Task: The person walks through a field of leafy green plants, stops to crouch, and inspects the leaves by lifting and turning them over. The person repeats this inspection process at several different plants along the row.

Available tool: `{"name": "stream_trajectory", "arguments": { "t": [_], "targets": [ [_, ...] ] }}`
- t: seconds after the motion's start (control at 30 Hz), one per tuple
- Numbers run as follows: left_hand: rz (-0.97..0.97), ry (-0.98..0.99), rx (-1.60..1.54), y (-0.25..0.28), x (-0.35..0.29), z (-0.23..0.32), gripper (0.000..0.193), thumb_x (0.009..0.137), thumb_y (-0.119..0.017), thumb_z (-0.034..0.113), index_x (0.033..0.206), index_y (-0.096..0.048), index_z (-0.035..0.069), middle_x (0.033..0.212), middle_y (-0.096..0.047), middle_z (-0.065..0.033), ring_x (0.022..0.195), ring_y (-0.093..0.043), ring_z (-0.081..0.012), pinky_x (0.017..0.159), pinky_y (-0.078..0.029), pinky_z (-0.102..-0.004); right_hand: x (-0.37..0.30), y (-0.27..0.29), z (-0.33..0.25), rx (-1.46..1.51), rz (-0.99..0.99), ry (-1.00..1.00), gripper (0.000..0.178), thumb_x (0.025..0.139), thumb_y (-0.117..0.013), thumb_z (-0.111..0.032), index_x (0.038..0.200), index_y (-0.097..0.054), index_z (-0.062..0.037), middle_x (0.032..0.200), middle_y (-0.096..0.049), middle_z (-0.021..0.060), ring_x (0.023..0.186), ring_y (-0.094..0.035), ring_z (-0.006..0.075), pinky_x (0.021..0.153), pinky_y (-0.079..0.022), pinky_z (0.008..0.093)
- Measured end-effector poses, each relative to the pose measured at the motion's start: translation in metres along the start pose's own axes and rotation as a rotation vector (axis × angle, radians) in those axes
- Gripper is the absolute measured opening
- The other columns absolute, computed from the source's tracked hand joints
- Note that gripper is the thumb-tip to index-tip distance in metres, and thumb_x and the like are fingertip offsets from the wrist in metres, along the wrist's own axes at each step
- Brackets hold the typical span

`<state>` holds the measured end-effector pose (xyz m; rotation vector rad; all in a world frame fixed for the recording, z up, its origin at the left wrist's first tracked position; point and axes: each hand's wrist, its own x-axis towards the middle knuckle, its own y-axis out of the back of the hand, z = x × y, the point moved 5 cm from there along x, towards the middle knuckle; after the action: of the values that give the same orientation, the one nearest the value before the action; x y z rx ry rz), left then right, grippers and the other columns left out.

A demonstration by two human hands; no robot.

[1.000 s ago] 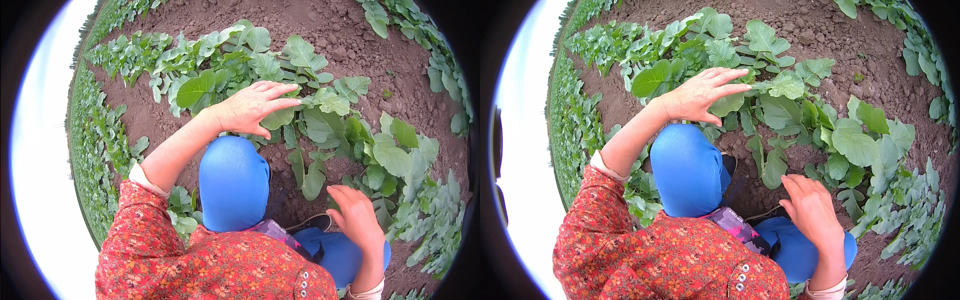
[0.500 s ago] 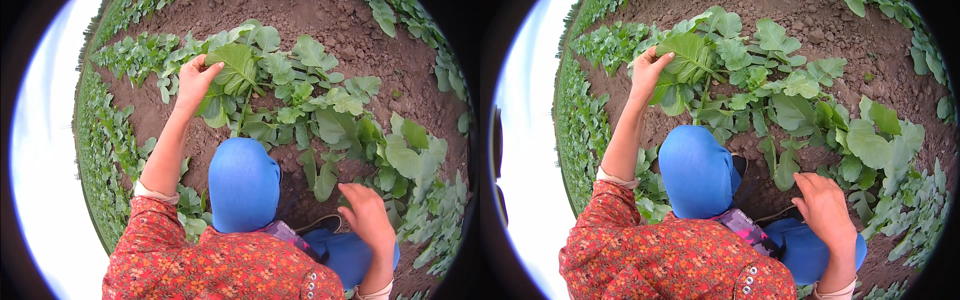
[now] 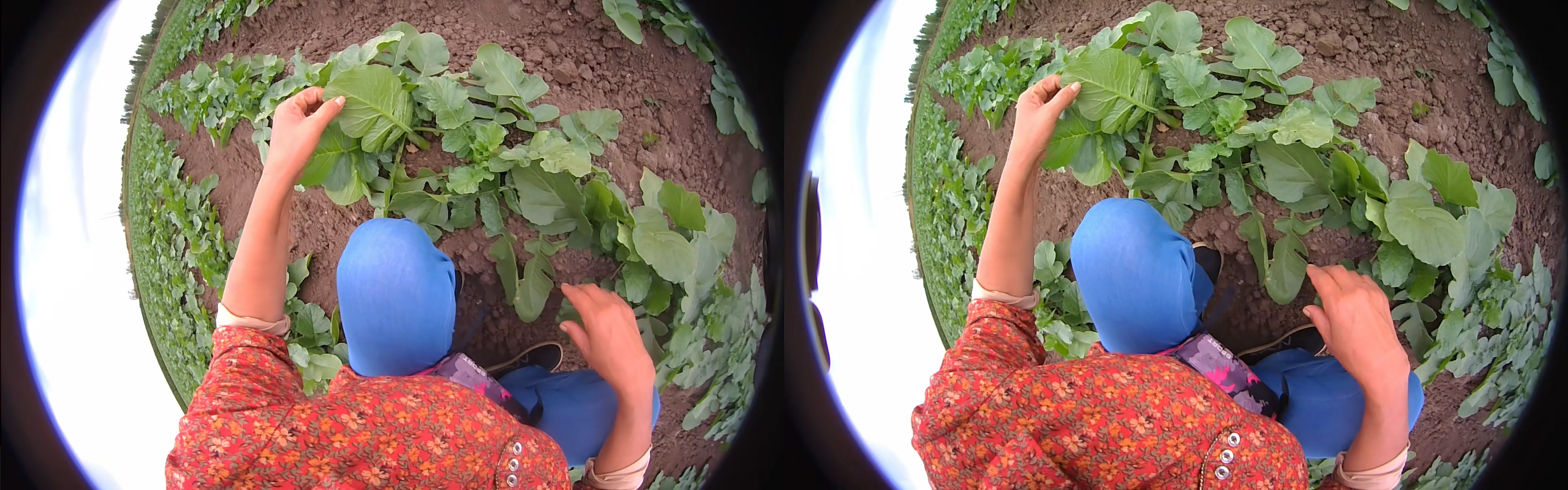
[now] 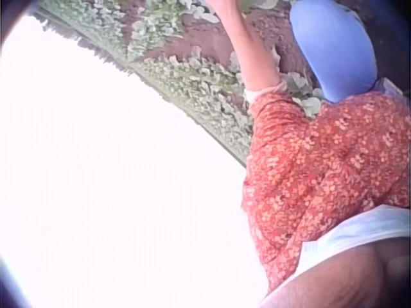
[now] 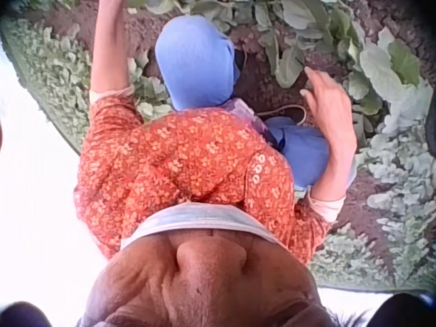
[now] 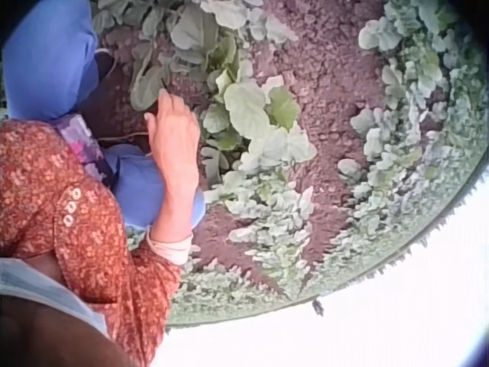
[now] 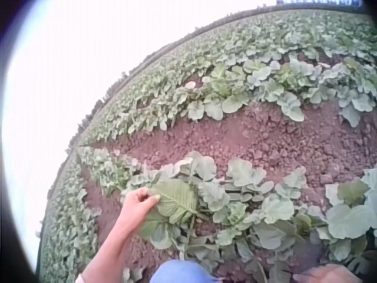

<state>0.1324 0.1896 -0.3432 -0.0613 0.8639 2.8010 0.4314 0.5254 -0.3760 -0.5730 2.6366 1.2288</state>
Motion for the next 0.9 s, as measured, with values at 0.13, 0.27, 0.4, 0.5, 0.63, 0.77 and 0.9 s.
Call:
{"name": "stream_trajectory", "arguments": {
  "t": [0.13,0.27,0.4,0.5,0.63,0.77,0.9],
  "targets": [
    [0.084,-0.125,0.228,0.018,-0.018,0.023,0.028,0.091,-0.068,0.022,0.111,-0.07,0.003,0.093,-0.071,-0.0017,0.085,-0.062,-0.0081,0.081,-0.049,-0.0256,0.002,-0.001,0.004,-0.008,-0.011,-0.006,0.049,0.075,-0.076,-0.01,0.12,-0.059,-0.0008,0.105,-0.064,0.0152,0.093,-0.061,0.0358,0.086,-0.049,0.0438],
    [0.165,-0.15,0.328,0.034,-0.047,0.015,0.045,0.086,-0.071,0.03,0.125,-0.064,0.009,0.114,-0.067,-0.0067,0.104,-0.061,-0.0181,0.093,-0.048,-0.0339,0.002,0.0,0.001,0.01,-0.023,-0.013,0.05,0.076,-0.075,-0.009,0.122,-0.058,-0.0009,0.106,-0.063,0.0164,0.094,-0.06,0.0374,0.086,-0.048,0.0446],
    [0.243,-0.151,0.295,0.027,-0.08,-0.006,0.052,0.083,-0.075,0.025,0.129,-0.059,0.005,0.117,-0.067,-0.0066,0.102,-0.061,-0.0171,0.093,-0.048,-0.0338,0.005,0.001,-0.002,-0.008,-0.029,0.008,0.049,0.076,-0.076,-0.01,0.12,-0.059,-0.0015,0.106,-0.064,0.0156,0.095,-0.061,0.0356,0.086,-0.049,0.0439],
    [0.407,-0.189,0.256,0.022,-0.096,-0.041,0.019,0.083,-0.073,0.004,0.101,-0.068,0.001,0.092,-0.069,-0.0032,0.082,-0.065,-0.0137,0.077,-0.05,-0.027,0.008,0.0,-0.002,-0.013,-0.049,0.002,0.049,0.075,-0.076,-0.01,0.12,-0.059,-0.0014,0.106,-0.064,0.016,0.096,-0.061,0.0357,0.087,-0.049,0.044],
    [0.109,-0.589,0.466,-0.035,-0.114,0.009,0.024,0.076,-0.072,-0.008,0.095,-0.07,0.005,0.09,-0.069,-0.0095,0.082,-0.067,-0.0224,0.074,-0.054,-0.0297,0.009,-0.004,0.0,-0.016,-0.051,0.0,0.05,0.074,-0.076,-0.009,0.121,-0.059,-0.0009,0.107,-0.064,0.0166,0.096,-0.062,0.0362,0.087,-0.049,0.0441],
    [-0.058,-0.634,0.423,-0.047,-0.114,-0.007,0.03,0.072,-0.071,-0.008,0.098,-0.071,0.007,0.093,-0.069,-0.0077,0.082,-0.066,-0.0227,0.073,-0.055,-0.0324,0.011,-0.003,-0.004,0.009,-0.065,-0.018,0.049,0.075,-0.076,-0.008,0.121,-0.06,-0.0003,0.107,-0.065,0.0172,0.096,-0.062,0.0373,0.087,-0.049,0.0441],
    [-0.211,-0.609,0.321,-0.058,-0.108,-0.014,0.026,0.075,-0.074,-0.003,0.099,-0.072,0.007,0.096,-0.07,-0.008,0.087,-0.067,-0.0248,0.076,-0.056,-0.0342,0.019,-0.008,-0.013,0.149,-0.086,0.011,0.047,0.077,-0.074,-0.007,0.122,-0.061,-0.0011,0.11,-0.065,0.0174,0.096,-0.064,0.0363,0.085,-0.051,0.043]
  ]
}}
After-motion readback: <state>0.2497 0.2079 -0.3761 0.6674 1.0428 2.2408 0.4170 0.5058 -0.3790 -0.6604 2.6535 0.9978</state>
